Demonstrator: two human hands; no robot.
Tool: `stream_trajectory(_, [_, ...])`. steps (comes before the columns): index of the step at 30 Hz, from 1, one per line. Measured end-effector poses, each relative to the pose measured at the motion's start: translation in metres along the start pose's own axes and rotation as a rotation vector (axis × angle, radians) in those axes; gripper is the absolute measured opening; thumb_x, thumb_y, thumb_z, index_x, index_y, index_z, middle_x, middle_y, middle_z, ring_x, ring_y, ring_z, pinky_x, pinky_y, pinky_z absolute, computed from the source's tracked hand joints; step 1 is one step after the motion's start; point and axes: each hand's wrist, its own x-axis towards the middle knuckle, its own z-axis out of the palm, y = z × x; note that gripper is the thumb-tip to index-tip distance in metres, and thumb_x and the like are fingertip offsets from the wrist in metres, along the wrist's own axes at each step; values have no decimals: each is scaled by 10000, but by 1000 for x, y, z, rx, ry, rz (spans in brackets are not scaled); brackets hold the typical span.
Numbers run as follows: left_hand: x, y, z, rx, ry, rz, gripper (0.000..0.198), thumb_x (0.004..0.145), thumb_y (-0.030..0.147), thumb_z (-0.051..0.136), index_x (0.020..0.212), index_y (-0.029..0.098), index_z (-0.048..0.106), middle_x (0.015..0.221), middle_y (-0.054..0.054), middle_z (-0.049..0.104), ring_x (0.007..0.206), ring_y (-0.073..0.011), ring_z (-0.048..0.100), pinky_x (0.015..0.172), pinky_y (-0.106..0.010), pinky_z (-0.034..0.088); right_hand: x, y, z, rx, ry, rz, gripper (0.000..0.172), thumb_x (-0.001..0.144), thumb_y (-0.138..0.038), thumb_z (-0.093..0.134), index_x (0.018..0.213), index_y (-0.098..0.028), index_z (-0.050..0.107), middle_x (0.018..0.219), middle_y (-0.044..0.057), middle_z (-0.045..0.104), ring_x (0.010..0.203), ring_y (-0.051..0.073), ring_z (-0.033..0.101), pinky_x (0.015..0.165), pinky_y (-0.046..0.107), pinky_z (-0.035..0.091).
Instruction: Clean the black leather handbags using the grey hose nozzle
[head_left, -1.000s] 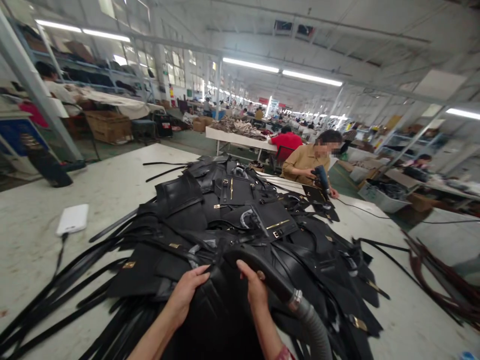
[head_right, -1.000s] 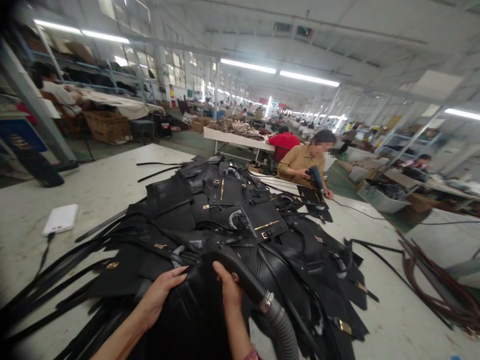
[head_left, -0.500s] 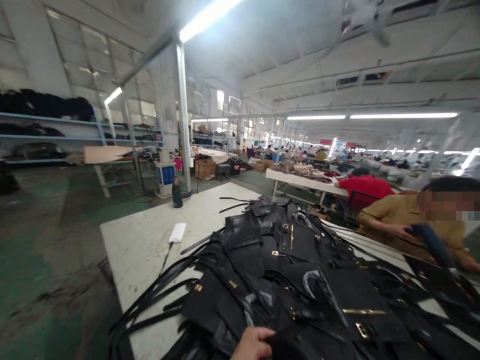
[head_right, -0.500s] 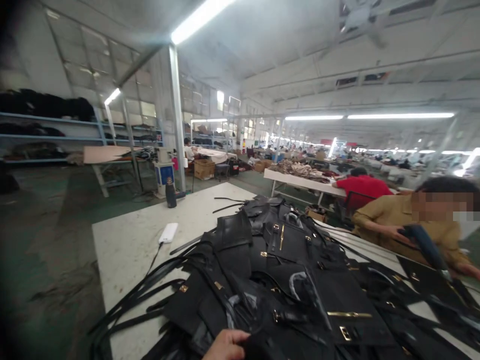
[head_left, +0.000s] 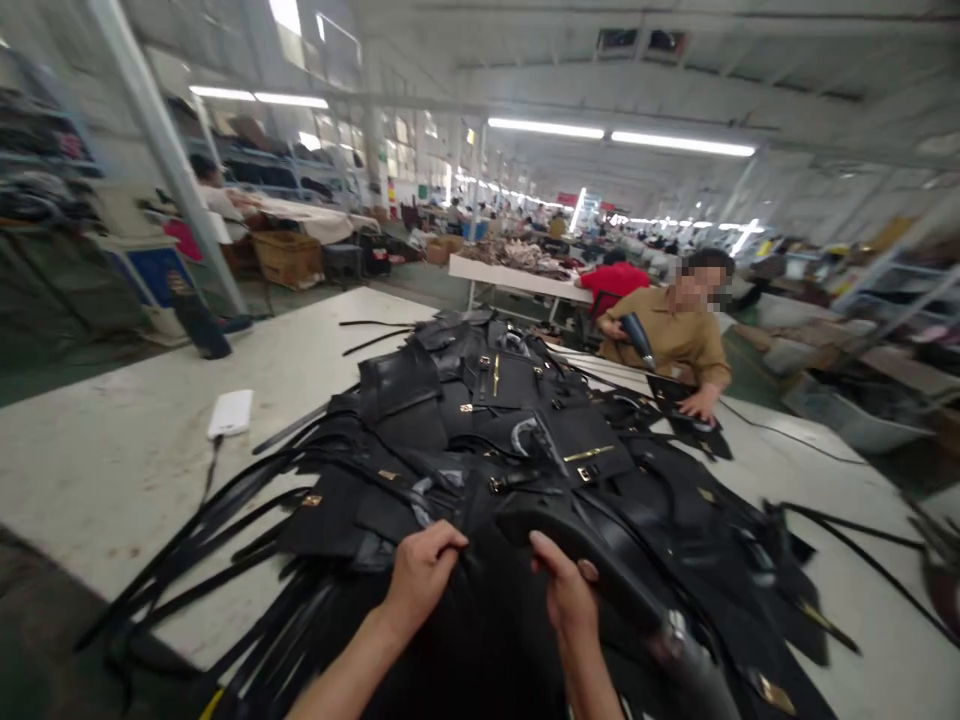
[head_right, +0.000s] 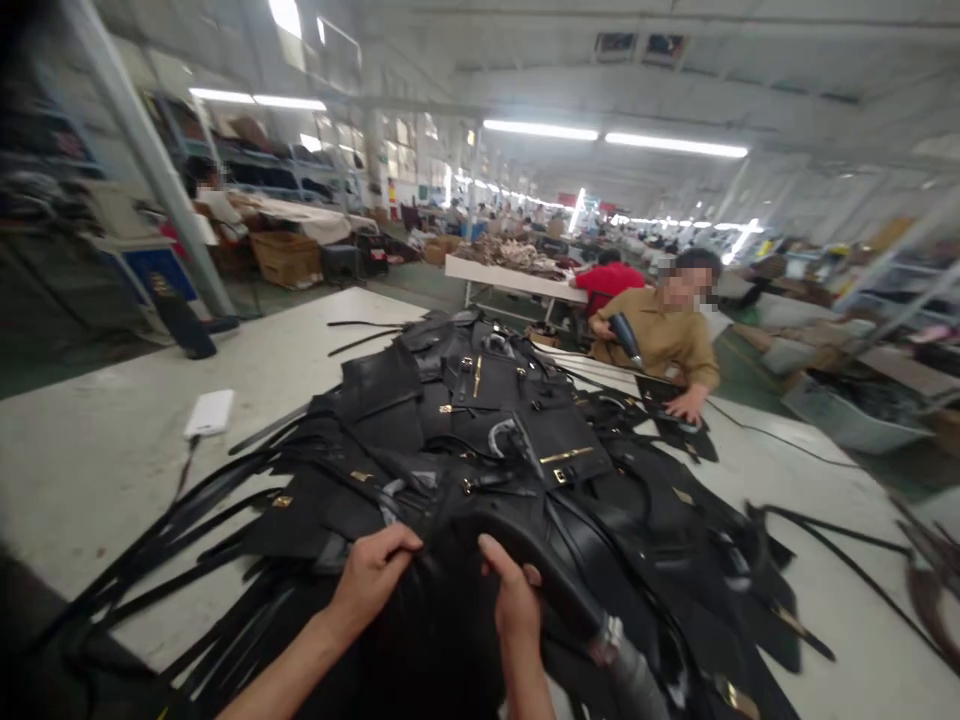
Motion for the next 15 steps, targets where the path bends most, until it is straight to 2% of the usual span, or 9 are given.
stream_trajectory(5, [3, 4, 5, -25, -48, -60, 189, 711, 143, 459, 680, 205, 634, 679, 4, 669, 681, -164, 639, 664, -259, 456, -15, -1, 7, 153, -142, 243, 244, 558, -325, 782, 464, -217, 585, 562, 3, 599, 587, 175, 559, 675, 333, 509])
stream_trajectory(9, [1, 4, 4, -67, -59, -172, 204, 663, 127, 447, 663, 213, 632, 677, 15, 678, 694, -170, 638, 672, -258, 457, -31, -1, 8, 161, -232, 125, 262, 563, -288, 783, 442, -208, 564, 551, -23, 568, 558, 144, 510, 617, 307, 482])
stream_trajectory(11, [0, 2, 4, -95, -72, -217, 196, 660, 137, 458, 666, 215, 638, 693, 11, 688, 714, -181, 642, 692, -265, 461, -33, -2, 6, 185, -255, 76, 216, 565, -285, 784, 494, -210, 594, 565, -31, 573, 546, 144, 510, 609, 319, 486])
stream_trajectory(15, [1, -1, 3, -137, -48, -284, 104, 696, 226, 534, 645, 212, 623, 689, -6, 675, 721, -202, 628, 712, -283, 462, -26, 1, 0, 171, -179, 76, 181, 549, -289, 791, 542, -215, 626, 568, -26, 589, 555, 163, 536, 633, 351, 507])
